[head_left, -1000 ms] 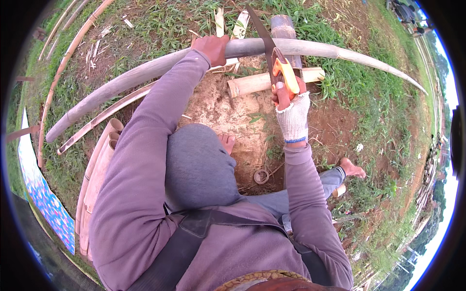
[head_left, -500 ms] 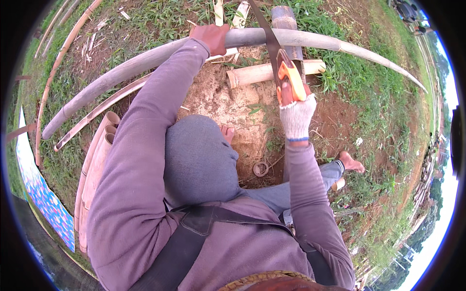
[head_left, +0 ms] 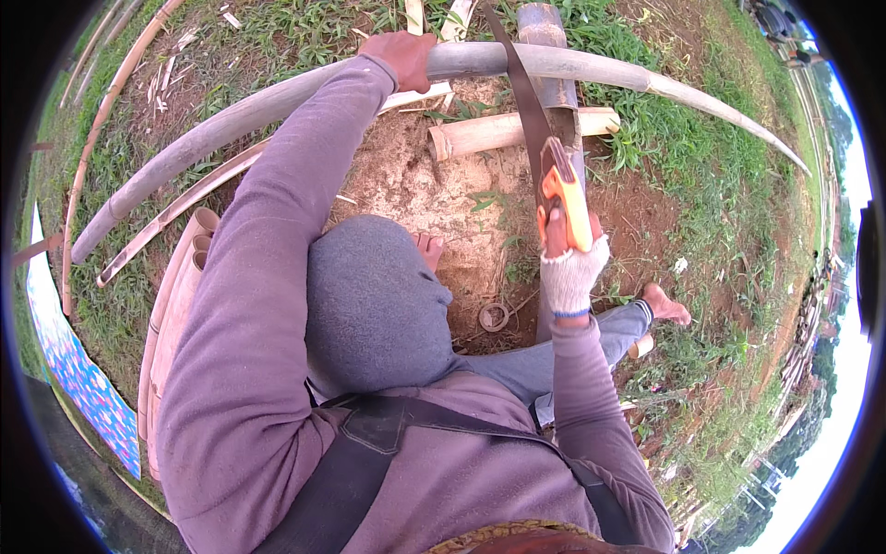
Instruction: The person uses a hand saw to cut long bamboo poles into shorter sections. They position each pole on a makeshift support, saw through it, and then place the cut pieces onto a growing stack nearby.
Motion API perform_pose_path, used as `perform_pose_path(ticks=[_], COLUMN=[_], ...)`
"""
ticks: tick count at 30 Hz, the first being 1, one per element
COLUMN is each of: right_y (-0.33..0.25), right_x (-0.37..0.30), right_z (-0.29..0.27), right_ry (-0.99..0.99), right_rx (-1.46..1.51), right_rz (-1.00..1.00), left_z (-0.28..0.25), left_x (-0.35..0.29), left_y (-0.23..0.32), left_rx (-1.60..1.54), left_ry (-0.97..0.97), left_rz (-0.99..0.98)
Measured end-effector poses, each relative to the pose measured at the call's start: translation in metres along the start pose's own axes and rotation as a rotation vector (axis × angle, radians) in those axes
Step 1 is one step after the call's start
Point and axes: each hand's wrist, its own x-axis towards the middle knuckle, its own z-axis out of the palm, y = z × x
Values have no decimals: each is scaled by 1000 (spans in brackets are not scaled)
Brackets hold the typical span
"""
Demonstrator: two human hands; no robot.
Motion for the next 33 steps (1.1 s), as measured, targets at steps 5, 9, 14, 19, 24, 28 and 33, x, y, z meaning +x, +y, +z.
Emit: perform_pose_path(ticks=[5,9,14,19,24,28,33], right_y=[-29,-33,-39,-25,-16,-24,3], right_x=[131,15,-70,118,72,-80,13], right_z=[77,5,-37,79,53,-41,24], right_ry=[-16,-66,0,24,-44,-24,-67], right_rx=[-151,-42,91,-98,-45,56,-118], right_rz=[-84,94,303,-143,-73,280,33], left_z=[-10,-4,4,-4,-6,4,-1], left_x=[-7,-9,-4,3,-6,3,-1], left_y=[6,-14,-11,6,-12,-20,-6], left_rx=[-34,-62,-73,-31,-44,-106,-44], left_ry=[50,30,-6,29,46,15,-22], left_rz=[32,16,28,44,35,68,19])
